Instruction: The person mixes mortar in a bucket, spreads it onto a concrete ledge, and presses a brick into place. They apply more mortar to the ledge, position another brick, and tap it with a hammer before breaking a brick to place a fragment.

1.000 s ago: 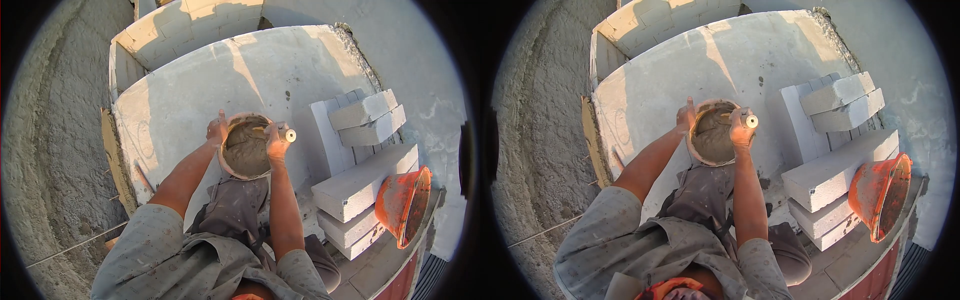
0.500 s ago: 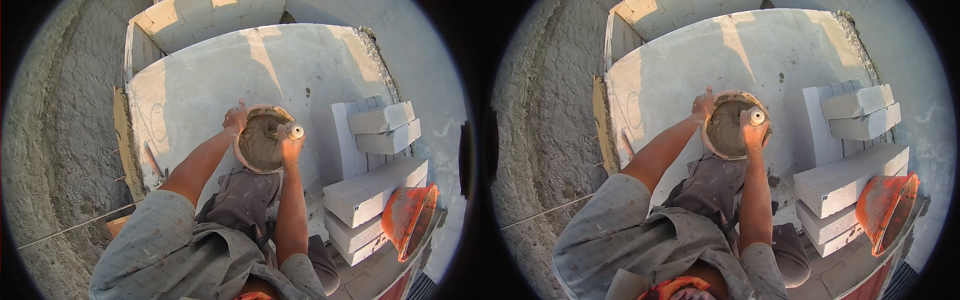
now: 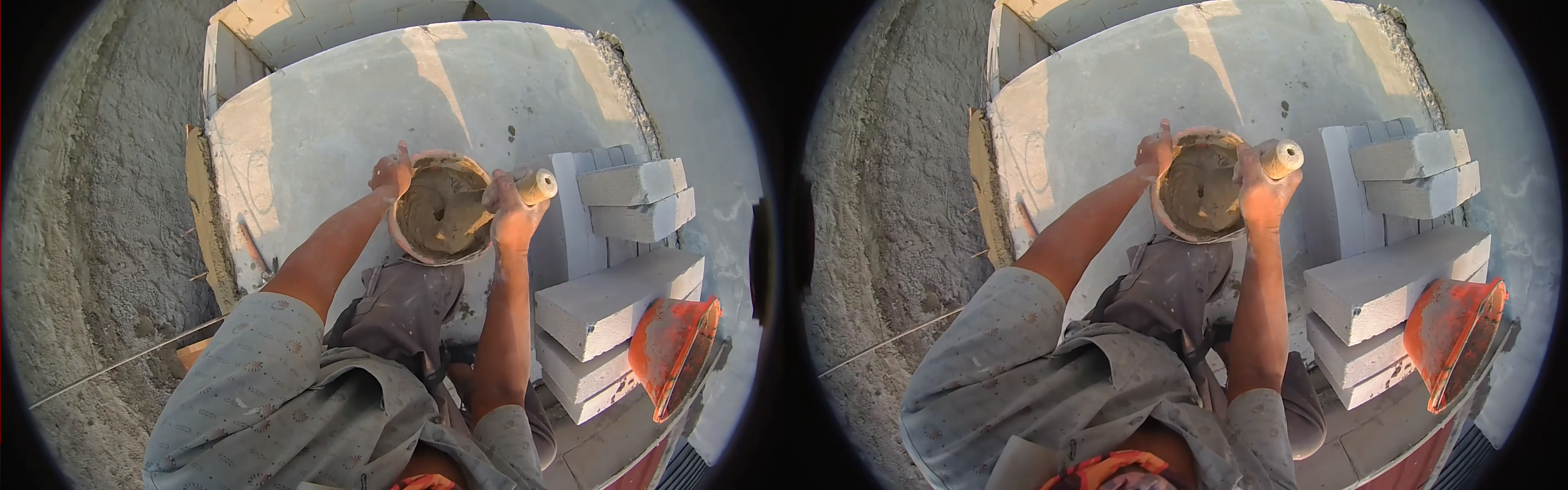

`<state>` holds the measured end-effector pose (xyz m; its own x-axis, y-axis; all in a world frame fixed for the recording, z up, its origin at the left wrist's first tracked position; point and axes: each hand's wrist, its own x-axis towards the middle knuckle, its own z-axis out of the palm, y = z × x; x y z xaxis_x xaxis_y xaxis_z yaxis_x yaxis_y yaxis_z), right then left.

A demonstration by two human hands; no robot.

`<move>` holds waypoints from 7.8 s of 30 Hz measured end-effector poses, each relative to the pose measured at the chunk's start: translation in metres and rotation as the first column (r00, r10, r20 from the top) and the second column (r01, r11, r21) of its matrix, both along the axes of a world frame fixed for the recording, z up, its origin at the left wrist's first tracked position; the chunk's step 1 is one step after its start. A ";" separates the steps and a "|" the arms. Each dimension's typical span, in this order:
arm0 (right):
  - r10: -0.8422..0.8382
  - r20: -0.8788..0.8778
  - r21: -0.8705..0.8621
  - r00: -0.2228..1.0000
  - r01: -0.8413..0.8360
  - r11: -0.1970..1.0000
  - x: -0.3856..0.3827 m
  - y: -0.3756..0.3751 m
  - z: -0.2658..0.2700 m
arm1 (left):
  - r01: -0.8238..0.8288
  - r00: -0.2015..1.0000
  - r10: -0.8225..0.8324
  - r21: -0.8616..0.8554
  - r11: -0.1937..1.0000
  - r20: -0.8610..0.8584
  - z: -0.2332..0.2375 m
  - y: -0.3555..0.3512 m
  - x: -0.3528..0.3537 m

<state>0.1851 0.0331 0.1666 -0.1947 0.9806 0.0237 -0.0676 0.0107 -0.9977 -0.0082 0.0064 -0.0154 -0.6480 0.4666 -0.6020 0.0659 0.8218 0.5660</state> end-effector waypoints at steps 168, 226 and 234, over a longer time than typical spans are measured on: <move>0.346 0.658 -0.614 0.669 0.211 0.760 0.254 -0.285 0.140 | -0.075 0.995 0.065 0.144 0.987 0.071 -0.029 0.007 -0.006; 0.342 0.616 -0.608 0.709 0.152 0.780 0.267 -0.297 -0.016 | -0.297 0.698 -0.002 0.292 0.909 0.717 0.194 0.150 0.014; 0.241 0.557 -0.681 0.795 0.271 0.680 0.270 -0.307 -0.004 | -0.571 0.439 0.237 0.065 0.818 0.867 0.082 0.180 0.011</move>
<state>0.4551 -0.2737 0.1623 0.0978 0.6366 -0.7650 0.4908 -0.6995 -0.5194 0.0026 0.1862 0.0663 -0.1333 0.5434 -0.8288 -0.8330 0.3917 0.3907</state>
